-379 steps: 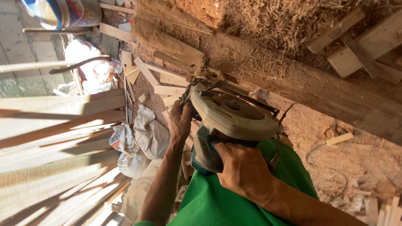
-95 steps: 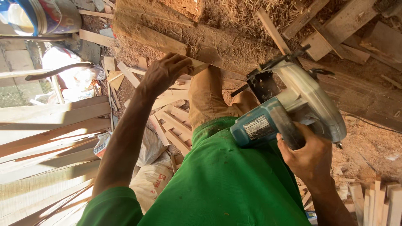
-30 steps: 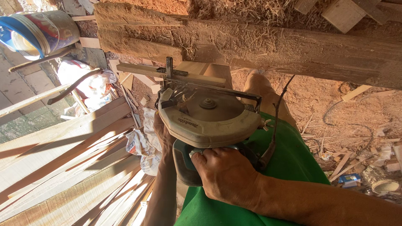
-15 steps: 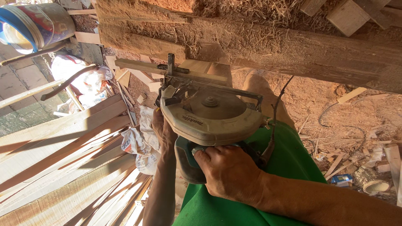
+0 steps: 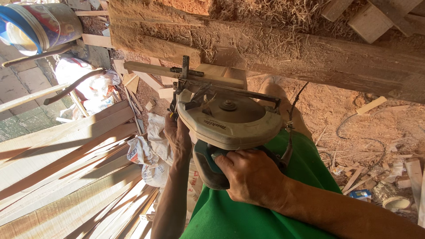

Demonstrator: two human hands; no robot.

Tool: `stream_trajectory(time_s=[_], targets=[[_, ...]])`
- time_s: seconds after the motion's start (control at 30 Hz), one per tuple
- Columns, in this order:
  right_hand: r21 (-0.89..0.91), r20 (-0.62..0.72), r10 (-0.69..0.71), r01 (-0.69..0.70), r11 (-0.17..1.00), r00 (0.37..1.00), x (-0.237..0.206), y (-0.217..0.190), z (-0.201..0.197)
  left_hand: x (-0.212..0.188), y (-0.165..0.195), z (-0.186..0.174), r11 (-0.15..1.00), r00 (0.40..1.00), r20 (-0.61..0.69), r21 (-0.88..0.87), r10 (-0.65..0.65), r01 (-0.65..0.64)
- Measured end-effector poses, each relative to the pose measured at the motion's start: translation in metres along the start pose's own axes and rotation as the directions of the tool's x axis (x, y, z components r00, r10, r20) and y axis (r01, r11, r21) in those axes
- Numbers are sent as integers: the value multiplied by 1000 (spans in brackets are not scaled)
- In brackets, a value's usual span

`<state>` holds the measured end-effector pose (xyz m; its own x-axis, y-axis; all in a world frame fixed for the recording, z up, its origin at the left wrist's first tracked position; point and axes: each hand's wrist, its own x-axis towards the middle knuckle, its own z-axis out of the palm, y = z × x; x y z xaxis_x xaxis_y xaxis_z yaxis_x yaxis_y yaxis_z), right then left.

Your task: The person cuts thin wood strips into small pieces using a circular saw, bracing each strip against a beam with their foot while guiding the saw by hand. They set cut pieces aside, reposition new strips, and adjust the saw's guide between cuts.

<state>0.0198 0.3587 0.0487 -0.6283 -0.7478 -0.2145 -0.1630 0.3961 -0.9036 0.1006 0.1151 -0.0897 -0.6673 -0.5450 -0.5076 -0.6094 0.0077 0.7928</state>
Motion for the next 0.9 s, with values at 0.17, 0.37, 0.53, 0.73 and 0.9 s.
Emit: stream_trajectory(time_s=[0.17, 0.37, 0.53, 0.73, 0.9], targets=[[14, 20, 56, -56, 998, 998, -1, 3, -3, 3, 6, 5, 984, 998, -37, 171, -43, 48], [-99, -109, 48, -59, 993, 993, -26, 0, -14, -11, 1, 33, 990, 996, 91, -139, 20, -7], [-77, -175, 164, -179, 981, 971, -71, -5, -23, -43, 22, 62, 965, 993, 117, 261, -17, -14], [-83, -312, 399, -444, 892, 862, -119, -12, -27, -76, 55, 82, 974, 939, 341, 195, 42, -115], [-76, -380, 560, -628, 774, 736, -154, -2, -46, -99, 24, 71, 961, 923, 384, 260, -17, -90]])
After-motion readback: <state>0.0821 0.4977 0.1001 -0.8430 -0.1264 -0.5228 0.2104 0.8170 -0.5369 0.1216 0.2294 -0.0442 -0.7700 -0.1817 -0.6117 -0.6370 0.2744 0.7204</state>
